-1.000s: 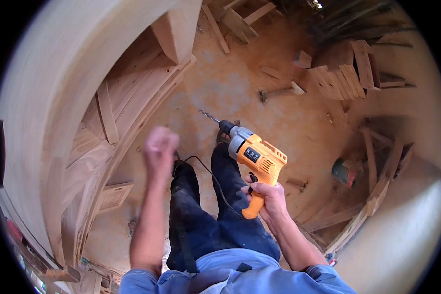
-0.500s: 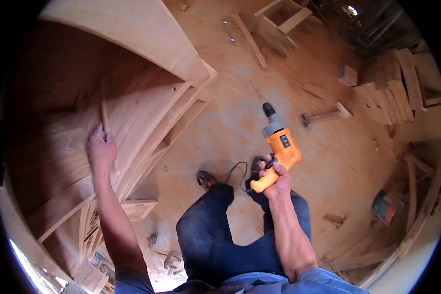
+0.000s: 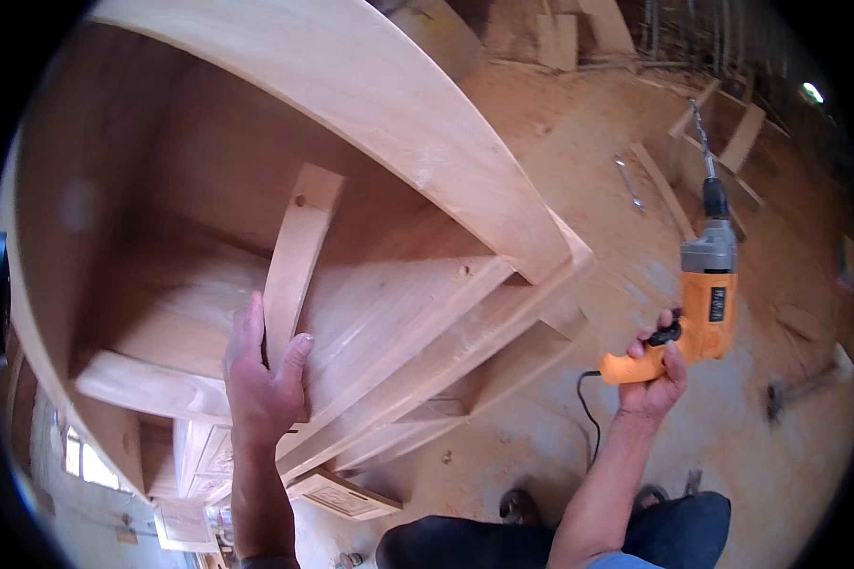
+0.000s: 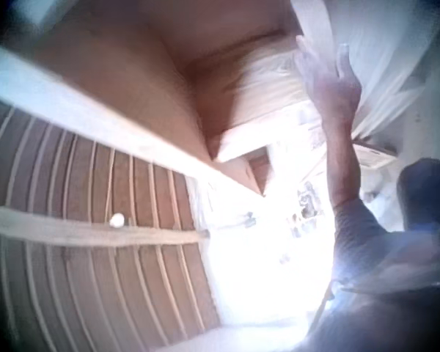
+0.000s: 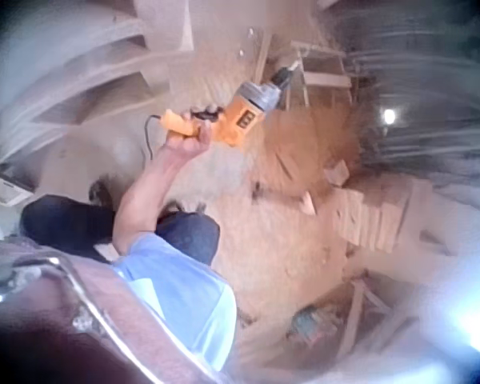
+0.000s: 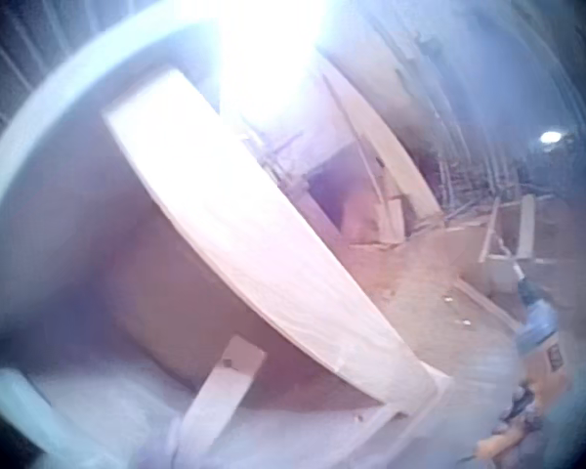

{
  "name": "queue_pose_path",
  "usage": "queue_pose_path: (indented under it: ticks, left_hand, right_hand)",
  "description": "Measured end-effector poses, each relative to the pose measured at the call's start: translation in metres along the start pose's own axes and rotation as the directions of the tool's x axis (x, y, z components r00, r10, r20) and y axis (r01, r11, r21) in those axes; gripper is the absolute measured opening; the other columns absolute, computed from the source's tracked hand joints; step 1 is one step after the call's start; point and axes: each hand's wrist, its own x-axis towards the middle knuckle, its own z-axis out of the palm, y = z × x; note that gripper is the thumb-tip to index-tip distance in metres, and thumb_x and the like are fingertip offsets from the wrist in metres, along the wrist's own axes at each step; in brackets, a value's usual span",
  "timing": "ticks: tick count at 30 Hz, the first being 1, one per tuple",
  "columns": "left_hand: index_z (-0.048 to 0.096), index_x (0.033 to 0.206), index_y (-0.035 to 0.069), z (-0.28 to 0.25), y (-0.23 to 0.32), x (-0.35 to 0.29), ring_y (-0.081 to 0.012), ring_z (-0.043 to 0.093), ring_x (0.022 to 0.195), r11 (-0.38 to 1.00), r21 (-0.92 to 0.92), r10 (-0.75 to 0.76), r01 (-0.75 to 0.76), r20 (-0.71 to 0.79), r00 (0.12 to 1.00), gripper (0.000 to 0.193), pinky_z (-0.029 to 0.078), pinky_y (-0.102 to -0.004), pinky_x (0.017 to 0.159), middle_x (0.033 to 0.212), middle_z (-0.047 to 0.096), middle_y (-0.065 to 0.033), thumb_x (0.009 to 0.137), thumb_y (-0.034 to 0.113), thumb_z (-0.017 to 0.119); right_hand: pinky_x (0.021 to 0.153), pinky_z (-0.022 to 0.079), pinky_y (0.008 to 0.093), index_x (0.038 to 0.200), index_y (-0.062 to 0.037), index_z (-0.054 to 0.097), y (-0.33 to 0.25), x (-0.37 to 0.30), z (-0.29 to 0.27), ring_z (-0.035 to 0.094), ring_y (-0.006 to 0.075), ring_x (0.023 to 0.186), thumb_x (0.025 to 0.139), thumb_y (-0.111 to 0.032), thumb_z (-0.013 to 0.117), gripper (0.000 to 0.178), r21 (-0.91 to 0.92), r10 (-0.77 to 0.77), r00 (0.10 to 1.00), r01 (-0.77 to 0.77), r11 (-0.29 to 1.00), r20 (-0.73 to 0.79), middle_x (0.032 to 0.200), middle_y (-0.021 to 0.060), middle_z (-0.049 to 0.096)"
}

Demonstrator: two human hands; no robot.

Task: The person assembles a wooden cabinet by drilling holes into the frame and inserting wooden pieces. They use a hammer and chisel to adjust the fit of the wood and secure the components with a power drill.

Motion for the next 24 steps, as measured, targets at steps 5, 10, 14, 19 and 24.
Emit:
queue_pose_path:
  ticks: [5, 10, 14, 19, 24]
  left_hand:
    - [0.052, 0.131, -0.009, -0.009, 0.016, -0.002, -0.0459, 0.055, 0.110, 0.927, 0.331, 0.237, -0.176, -0.153, 0.959, 0.045, 0.045, -0.0528, 0.093, 0.120, 0.057, -0.0260, 0.092, 0.009, 0.064]
    - [0.059, 0.125, -0.003, -0.029, 0.023, 0.034, -0.0437, 0.064, 0.088, 0.984, 0.177, 0.006, 0.015, -0.117, 0.993, 0.029, 0.051, -0.0493, 0.080, 0.094, 0.068, -0.0220, 0.097, 0.005, 0.053]
    - [0.059, 0.126, -0.002, -0.024, 0.026, 0.057, -0.0252, 0.068, 0.072, 0.996, -0.080, -0.030, 0.030, -0.003, 1.000, 0.030, 0.054, -0.0409, 0.068, 0.082, 0.069, -0.0159, 0.101, 0.010, 0.050]
    - [0.054, 0.137, -0.005, 0.003, 0.008, 0.058, -0.0129, 0.065, 0.067, 0.588, -0.732, -0.218, 0.344, 0.267, 0.939, 0.047, 0.055, -0.0261, 0.054, 0.085, 0.065, -0.0076, 0.101, 0.024, 0.061]
    - [0.041, 0.148, -0.009, 0.004, 0.014, 0.067, -0.0137, 0.062, 0.058, 0.449, -0.816, -0.252, 0.363, 0.274, 0.928, 0.075, 0.053, -0.0268, 0.046, 0.080, 0.065, -0.0102, 0.091, 0.023, 0.076]
  right_hand:
    - [0.071, 0.055, 0.0336, 0.151, -0.0034, 0.037, -0.013, 0.007, -0.018, 0.063, 0.0260, 0.095, 0.086, -0.005, 0.068, 0.072, -0.108, -0.003, 0.998, 0.010, 0.994, 0.063, 0.134, 0.0162, 0.062]
    - [0.068, 0.058, 0.0326, 0.148, -0.0031, 0.039, -0.012, 0.020, -0.031, 0.066, 0.0250, 0.091, 0.082, -0.004, 0.072, 0.074, -0.066, 0.004, 0.999, -0.001, 0.998, 0.044, 0.124, 0.0146, 0.061]
    - [0.065, 0.057, 0.0329, 0.145, -0.0067, 0.043, -0.018, 0.015, -0.117, 0.066, 0.0240, 0.088, 0.079, -0.005, 0.071, 0.071, -0.041, 0.067, 0.997, -0.068, 0.997, -0.025, 0.120, 0.0121, 0.064]
    - [0.061, 0.056, 0.0334, 0.143, -0.0113, 0.048, -0.045, -0.038, -0.216, 0.065, 0.0234, 0.080, 0.075, -0.007, 0.069, 0.071, -0.096, 0.188, 0.930, -0.228, 0.969, -0.317, 0.116, 0.0086, 0.068]
    - [0.057, 0.055, 0.0330, 0.138, -0.0108, 0.051, -0.069, -0.063, -0.265, 0.063, 0.0235, 0.077, 0.075, -0.008, 0.066, 0.064, -0.133, 0.160, 0.853, -0.258, 0.957, -0.497, 0.114, 0.0075, 0.069]
